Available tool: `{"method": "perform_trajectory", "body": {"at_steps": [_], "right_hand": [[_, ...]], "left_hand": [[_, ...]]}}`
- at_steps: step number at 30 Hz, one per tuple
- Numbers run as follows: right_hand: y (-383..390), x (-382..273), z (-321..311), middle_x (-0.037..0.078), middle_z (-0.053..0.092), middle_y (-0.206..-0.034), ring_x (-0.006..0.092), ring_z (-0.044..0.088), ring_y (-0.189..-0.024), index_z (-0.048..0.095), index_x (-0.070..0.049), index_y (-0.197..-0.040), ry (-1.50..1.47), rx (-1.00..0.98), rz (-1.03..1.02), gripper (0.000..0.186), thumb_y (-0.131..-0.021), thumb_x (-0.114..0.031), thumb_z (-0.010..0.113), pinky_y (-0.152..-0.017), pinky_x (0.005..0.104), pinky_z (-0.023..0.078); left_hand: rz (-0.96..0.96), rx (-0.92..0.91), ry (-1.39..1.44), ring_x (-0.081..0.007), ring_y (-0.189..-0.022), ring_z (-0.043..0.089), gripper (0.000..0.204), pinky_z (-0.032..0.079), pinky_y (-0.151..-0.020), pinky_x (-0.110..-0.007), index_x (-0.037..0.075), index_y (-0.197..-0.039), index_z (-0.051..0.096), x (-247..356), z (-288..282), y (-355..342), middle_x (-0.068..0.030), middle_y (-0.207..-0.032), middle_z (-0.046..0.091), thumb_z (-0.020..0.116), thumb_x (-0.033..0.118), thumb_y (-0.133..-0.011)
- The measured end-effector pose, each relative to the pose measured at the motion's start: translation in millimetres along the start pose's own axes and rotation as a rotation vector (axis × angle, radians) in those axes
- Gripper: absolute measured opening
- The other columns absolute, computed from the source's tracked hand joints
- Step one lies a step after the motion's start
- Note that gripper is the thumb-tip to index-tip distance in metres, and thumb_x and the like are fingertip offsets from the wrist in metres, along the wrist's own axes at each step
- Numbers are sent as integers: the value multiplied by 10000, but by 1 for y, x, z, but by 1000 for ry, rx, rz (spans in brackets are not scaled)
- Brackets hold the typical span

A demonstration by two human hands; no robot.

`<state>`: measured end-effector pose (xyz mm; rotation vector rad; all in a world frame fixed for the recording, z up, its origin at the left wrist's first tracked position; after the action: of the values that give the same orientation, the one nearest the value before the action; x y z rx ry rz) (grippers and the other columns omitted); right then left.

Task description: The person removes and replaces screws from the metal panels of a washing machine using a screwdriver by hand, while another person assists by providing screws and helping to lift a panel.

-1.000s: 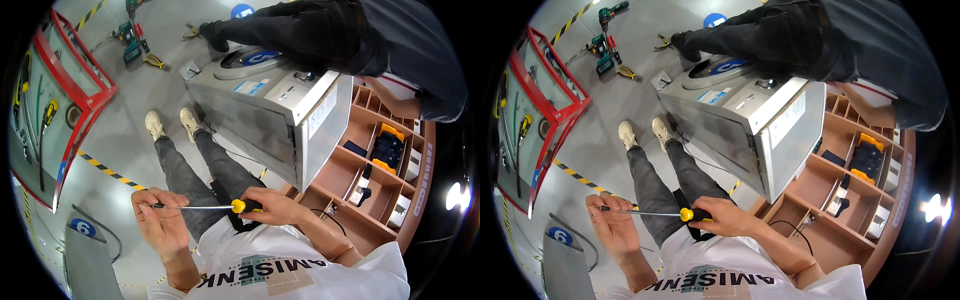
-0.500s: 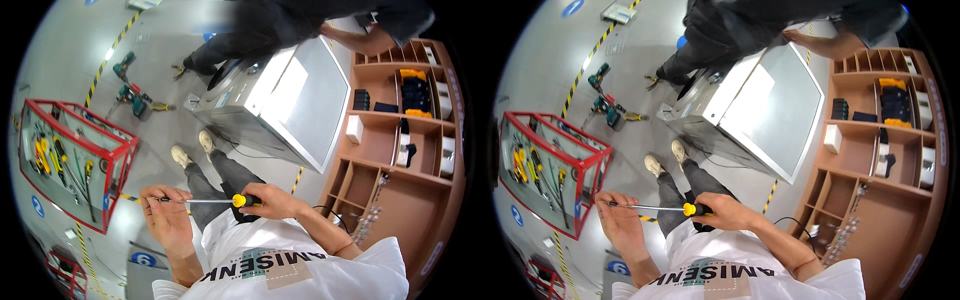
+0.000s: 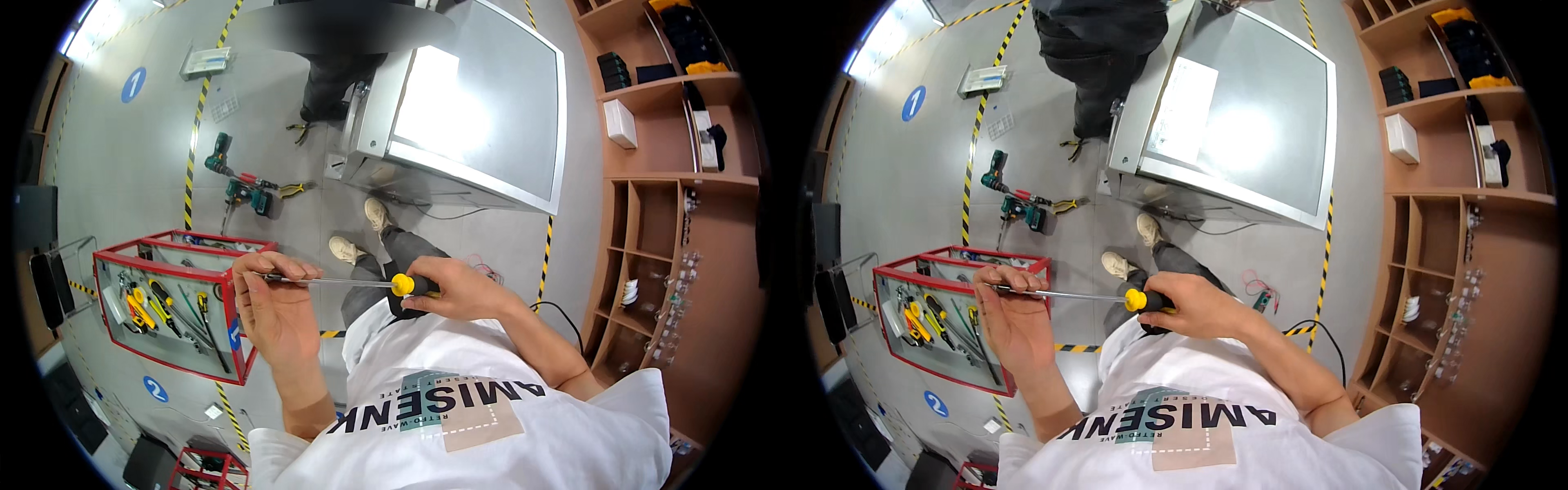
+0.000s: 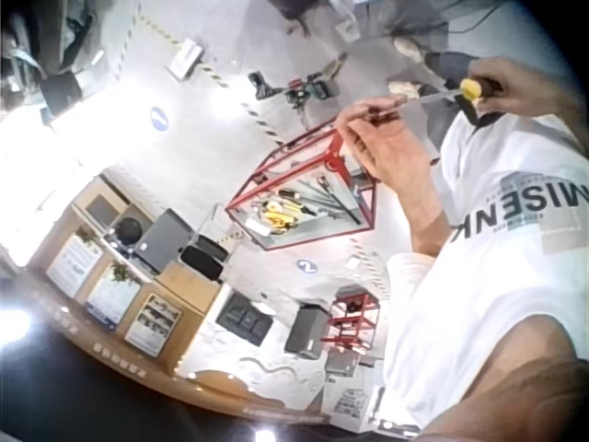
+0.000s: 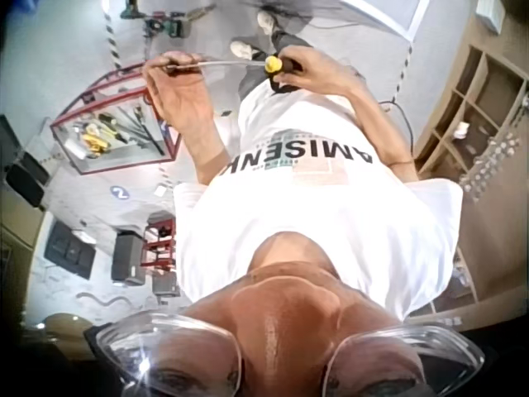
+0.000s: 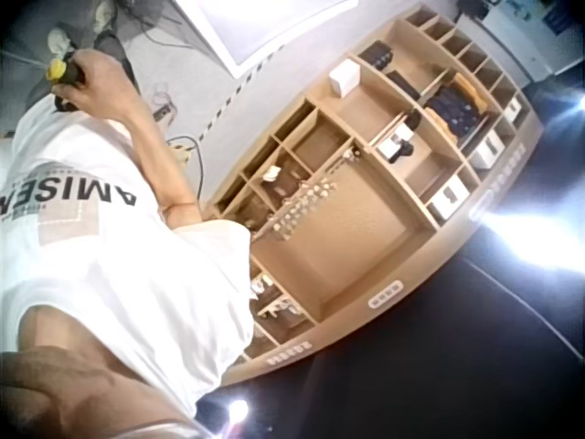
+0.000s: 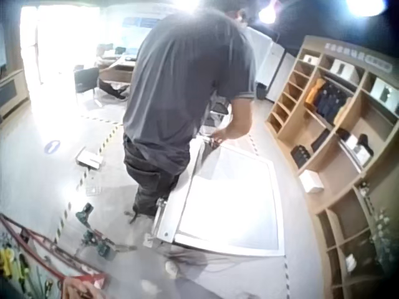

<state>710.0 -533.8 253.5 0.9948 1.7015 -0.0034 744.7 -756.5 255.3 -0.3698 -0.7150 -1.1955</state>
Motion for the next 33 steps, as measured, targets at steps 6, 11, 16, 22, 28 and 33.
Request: {"method": "perform_trajectory", "body": {"at_steps": [6, 11, 16, 22, 28, 33], "right_hand": [[6, 10, 4, 147, 538, -813, 327, 534, -747, 533, -8, -893, -98, 7, -48, 307, -829, -278, 665, -661, 383, 421], [7, 17, 5, 154, 526, -783, 336, 527, -734, 518, -4, -873, -147, 1, -90, 336, -838, -311, 651, -652, 401, 411], [14, 34, -6, 157, 523, -768, 336, 525, -728, 517, -8, -879, -181, 49, -181, 337, -844, -317, 645, -648, 401, 406], [43, 56, -49, 156, 531, -784, 328, 523, -714, 530, -7, -905, -245, 119, -141, 321, -841, -296, 653, -640, 385, 410], [74, 92, -89, 151, 544, -845, 325, 525, -771, 532, -5, -930, -270, 147, -228, 308, -833, -266, 665, -681, 371, 419], [84, 110, -104, 155, 553, -864, 325, 531, -796, 546, -2, -973, -322, 28, -212, 333, -834, -281, 663, -695, 366, 426]], "left_hand": [[-27, -12, -97, -195, -782, 504, 228, 429, -780, -365, 81, -958, 505, 3, 17, -1, -65, -824, 513, 420, 290, -986], [-64, -62, 19, -170, -703, 465, 234, 394, -712, -339, 103, -922, 489, -1, 31, -3, -45, -770, 480, 431, 322, -980], [-108, -140, 74, -115, -579, 376, 262, 321, -582, -272, 125, -855, 468, -12, 65, -9, -4, -668, 408, 437, 357, -973], [-187, -249, 67, -97, -579, 368, 228, 319, -606, -262, 136, -835, 458, -48, 127, -13, 16, -648, 384, 433, 309, -982], [-295, -378, 138, -107, -618, 324, 242, 301, -633, -265, 115, -841, 426, -94, 180, -13, 5, -681, 345, 408, 304, -990], [-279, -301, 105, -103, -615, 328, 238, 305, -627, -263, 117, -841, 427, -113, 193, -4, 7, -681, 347, 406, 300, -992]]}}
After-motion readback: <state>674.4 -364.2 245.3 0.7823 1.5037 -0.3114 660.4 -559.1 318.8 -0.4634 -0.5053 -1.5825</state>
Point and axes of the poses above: each hand's wrist, its own y-axis away from the middle knuckle, its own z-axis out of the palm, x = y × z, the point moved 2 cm from there along -y, towards the middle knuckle
